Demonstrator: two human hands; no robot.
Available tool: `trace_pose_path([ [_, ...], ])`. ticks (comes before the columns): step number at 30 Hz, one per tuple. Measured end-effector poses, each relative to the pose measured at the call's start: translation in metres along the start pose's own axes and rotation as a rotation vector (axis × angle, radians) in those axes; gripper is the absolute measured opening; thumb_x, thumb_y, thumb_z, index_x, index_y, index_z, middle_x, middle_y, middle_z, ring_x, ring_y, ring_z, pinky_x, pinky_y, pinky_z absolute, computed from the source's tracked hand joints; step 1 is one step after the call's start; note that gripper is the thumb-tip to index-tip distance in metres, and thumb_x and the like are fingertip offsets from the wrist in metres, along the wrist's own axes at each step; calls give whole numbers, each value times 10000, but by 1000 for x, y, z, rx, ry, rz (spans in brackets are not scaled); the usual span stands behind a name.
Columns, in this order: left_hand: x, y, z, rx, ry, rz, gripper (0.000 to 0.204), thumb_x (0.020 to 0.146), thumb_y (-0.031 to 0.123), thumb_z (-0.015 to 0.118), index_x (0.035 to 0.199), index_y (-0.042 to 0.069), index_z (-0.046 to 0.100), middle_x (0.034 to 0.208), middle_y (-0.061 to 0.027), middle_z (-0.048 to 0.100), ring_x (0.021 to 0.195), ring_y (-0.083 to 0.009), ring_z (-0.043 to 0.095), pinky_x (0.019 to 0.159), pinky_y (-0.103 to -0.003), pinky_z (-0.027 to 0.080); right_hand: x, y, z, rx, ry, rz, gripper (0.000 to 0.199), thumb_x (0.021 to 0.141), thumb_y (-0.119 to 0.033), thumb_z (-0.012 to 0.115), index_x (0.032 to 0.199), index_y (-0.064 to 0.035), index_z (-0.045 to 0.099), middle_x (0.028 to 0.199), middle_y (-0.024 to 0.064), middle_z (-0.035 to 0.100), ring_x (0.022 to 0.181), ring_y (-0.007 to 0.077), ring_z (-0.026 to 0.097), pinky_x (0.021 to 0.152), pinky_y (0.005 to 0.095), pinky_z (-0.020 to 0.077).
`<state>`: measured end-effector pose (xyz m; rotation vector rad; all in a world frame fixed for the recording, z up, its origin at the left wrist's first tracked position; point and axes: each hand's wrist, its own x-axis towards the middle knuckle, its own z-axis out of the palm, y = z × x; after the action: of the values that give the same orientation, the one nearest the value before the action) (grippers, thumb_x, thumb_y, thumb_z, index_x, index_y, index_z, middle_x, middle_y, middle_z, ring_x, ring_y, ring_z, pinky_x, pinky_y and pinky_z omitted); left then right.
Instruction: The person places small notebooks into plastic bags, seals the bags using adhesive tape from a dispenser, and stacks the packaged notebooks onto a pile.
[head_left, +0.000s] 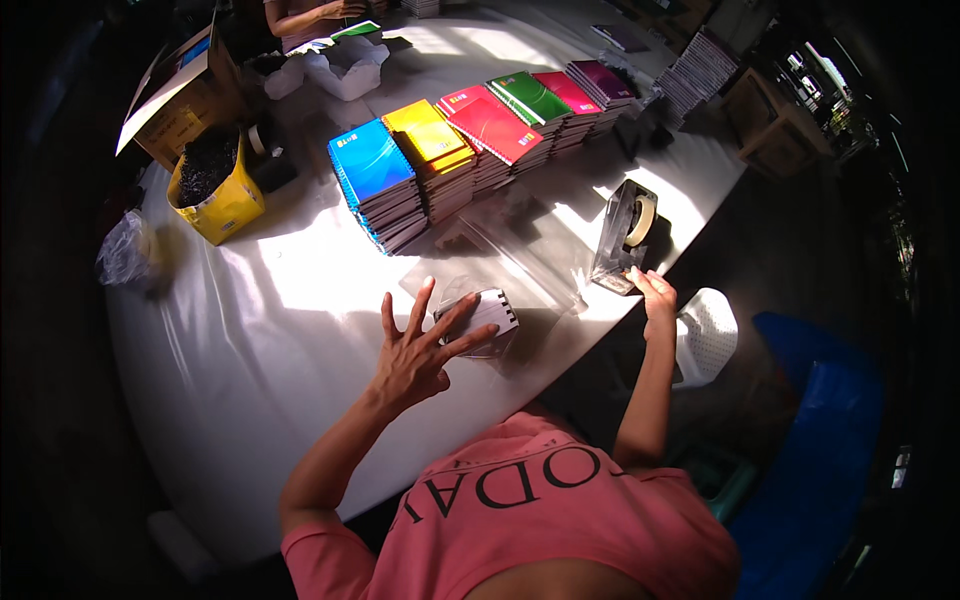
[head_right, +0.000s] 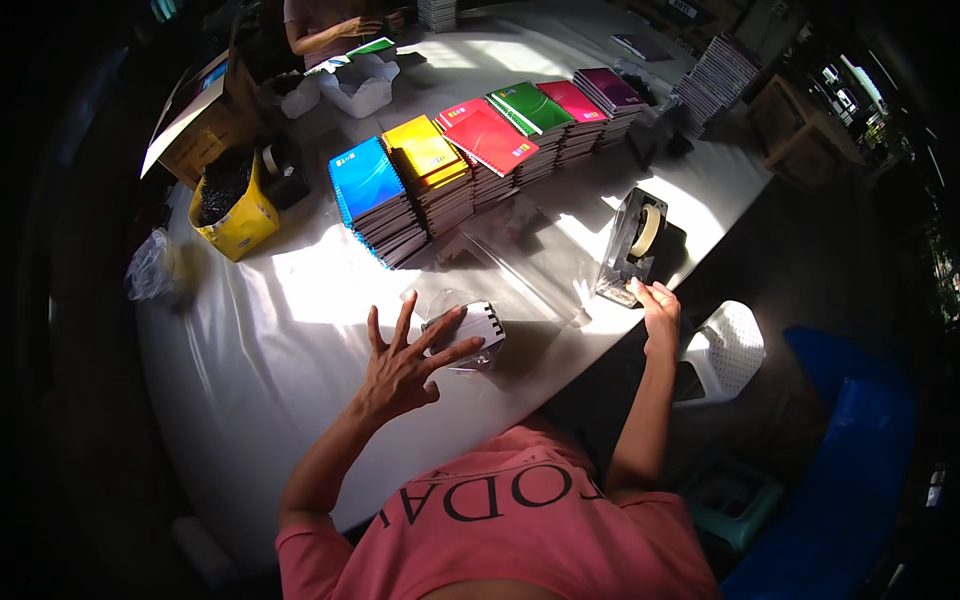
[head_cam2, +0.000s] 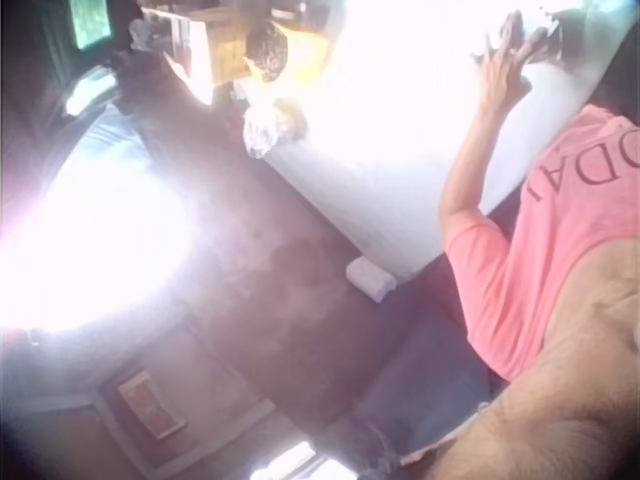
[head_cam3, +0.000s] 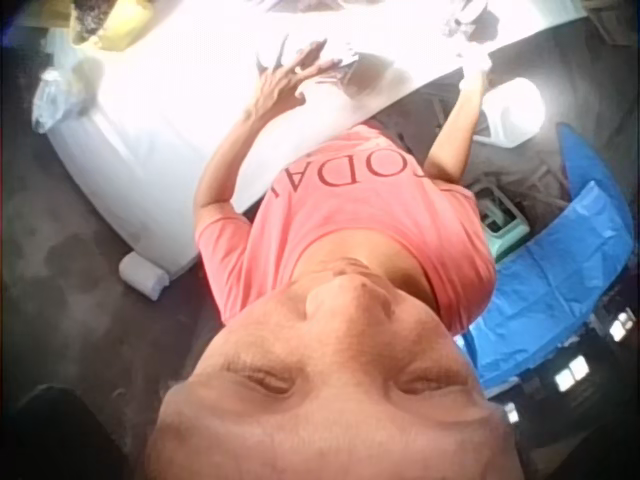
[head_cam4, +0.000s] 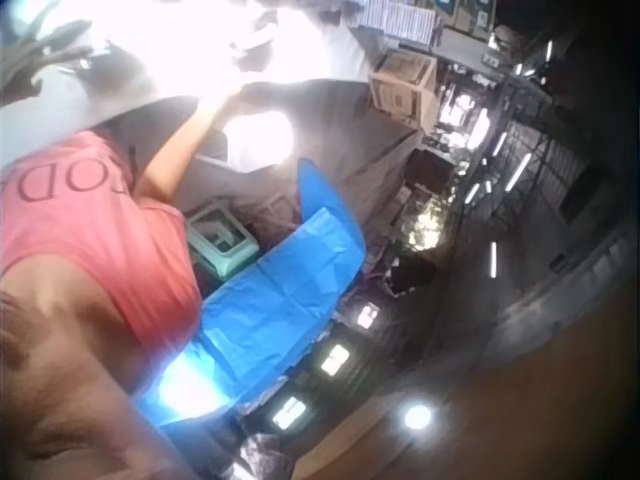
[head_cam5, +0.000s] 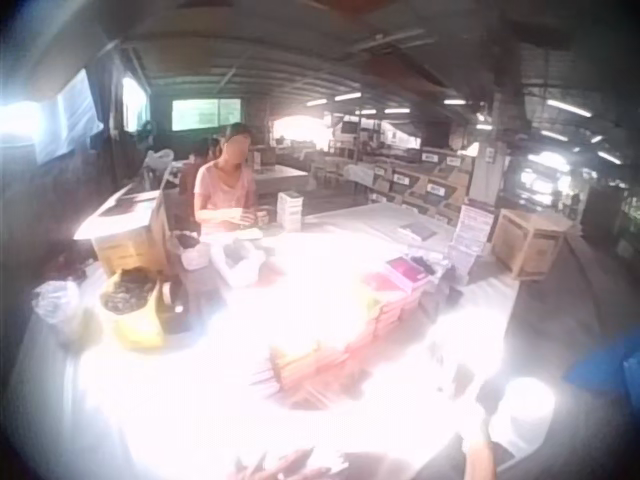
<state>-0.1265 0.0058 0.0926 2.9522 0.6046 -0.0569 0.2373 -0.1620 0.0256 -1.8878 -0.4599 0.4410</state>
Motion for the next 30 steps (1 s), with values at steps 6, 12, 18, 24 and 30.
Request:
trace_pose_path([
  [6,-1,0,-2,-3,-25,-15,1024,503,179,752,1334,551,284,1508,118,155,1387,-380,45,1003,-719,61,-21,7,22,300,24,377,248,796,-269,689,940,-68,699,1079,46,629,1098,175,481,997,470,215],
  [12,-1,-1,-3,68,-7,2,1042,493,187,762,1340,551,274,1509,114,157,1389,-372,47,1004,-714,64,-46,-4,23,-894,453,-346,142,772,-184,626,861,-109,709,931,18,671,917,197,578,905,440,308],
  [18,-5,-4,1,108,25,34,1092,449,221,792,1344,554,262,1510,113,157,1391,-363,44,1001,-710,60,-59,-121,76,-208,-815,-444,282,795,-15,592,1058,-70,678,662,29,646,499,82,515,520,258,450],
  [24,-2,-4,-1,85,-7,56,1082,453,225,800,1336,559,274,1509,113,163,1392,-360,36,1003,-701,48,-65,-172,145,-678,-1125,-490,829,743,-141,659,1443,-150,214,659,133,628,634,241,621,652,357,484],
  [30,-5,-5,-2,2,-8,26,1061,477,244,810,1332,566,270,1510,111,161,1393,-363,15,1001,-704,26,-56,-187,131,-1113,-924,-360,1053,598,-304,795,1445,-261,171,879,141,648,880,328,615,843,425,425],
])
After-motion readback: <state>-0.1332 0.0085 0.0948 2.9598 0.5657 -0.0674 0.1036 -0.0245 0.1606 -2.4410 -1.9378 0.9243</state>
